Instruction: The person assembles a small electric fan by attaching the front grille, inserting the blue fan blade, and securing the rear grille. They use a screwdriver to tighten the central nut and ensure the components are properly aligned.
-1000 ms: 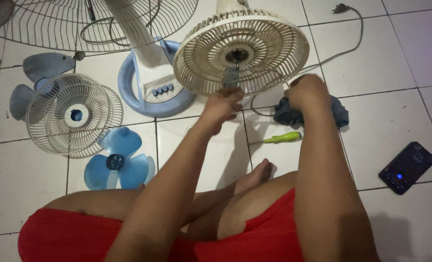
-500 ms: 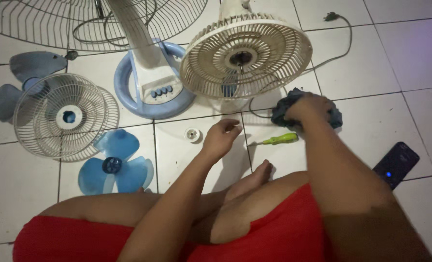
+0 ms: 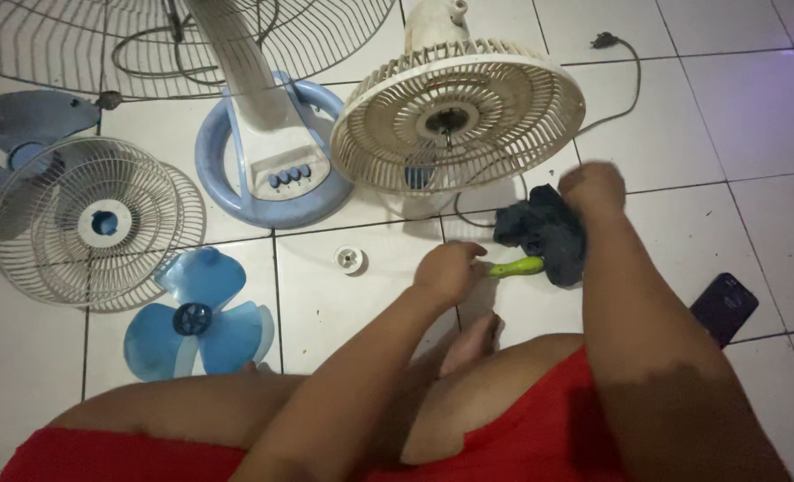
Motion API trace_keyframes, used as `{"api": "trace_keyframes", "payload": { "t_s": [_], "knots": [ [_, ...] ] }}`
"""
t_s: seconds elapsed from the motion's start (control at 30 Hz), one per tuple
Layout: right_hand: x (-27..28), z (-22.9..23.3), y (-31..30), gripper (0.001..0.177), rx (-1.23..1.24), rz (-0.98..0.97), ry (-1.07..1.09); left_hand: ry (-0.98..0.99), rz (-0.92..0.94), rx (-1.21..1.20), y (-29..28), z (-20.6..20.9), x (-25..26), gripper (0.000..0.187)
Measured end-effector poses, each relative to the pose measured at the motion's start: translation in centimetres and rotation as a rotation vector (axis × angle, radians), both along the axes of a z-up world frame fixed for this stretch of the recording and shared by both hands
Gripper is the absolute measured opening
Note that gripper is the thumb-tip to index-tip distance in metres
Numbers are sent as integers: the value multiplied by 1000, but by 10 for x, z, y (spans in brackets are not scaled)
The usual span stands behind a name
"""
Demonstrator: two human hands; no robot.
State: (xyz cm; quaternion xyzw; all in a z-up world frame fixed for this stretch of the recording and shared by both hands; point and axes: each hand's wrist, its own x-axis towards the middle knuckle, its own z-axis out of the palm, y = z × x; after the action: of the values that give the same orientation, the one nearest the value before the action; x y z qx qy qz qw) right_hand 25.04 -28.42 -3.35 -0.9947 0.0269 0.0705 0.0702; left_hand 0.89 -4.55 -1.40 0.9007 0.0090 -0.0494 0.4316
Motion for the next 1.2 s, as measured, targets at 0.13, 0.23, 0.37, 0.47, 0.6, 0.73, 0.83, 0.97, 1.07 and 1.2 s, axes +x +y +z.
{"api": "trace_keyframes", "payload": {
  "t_s": [0.13,0.23,0.37,0.47,0.6,0.73,0.83,0.97,1.07,1.2],
  "knots": [
    [8,-33,8,29,276,99,-291,101,-113,104,-12,0,12,29],
    [13,-56,9,27,235,100,-363,145,-211,232,-18,7,20,26],
    [27,-76,21,25,202,-37,-280,77,-247,287,-27,17,23,26],
    [33,-87,26,21,181,82,-260,72,-235,312,-33,12,25,21],
    [28,-83,19,17,104,153,-294,59,-161,275,-30,-1,27,19],
    [13,-7,15,30,768,-317,-446,36,-207,171,5,12,15,26],
    [-11,101,22,42,1491,-574,-497,-16,-217,63,39,40,-2,30],
    [-107,210,51,34,1729,-290,-455,-118,-112,-79,59,78,-27,31],
    [-179,234,84,31,1700,-121,-163,-195,23,-242,62,93,-46,32],
    [-228,212,121,31,1753,82,-50,-130,171,-692,67,97,-63,36]
  ]
}}
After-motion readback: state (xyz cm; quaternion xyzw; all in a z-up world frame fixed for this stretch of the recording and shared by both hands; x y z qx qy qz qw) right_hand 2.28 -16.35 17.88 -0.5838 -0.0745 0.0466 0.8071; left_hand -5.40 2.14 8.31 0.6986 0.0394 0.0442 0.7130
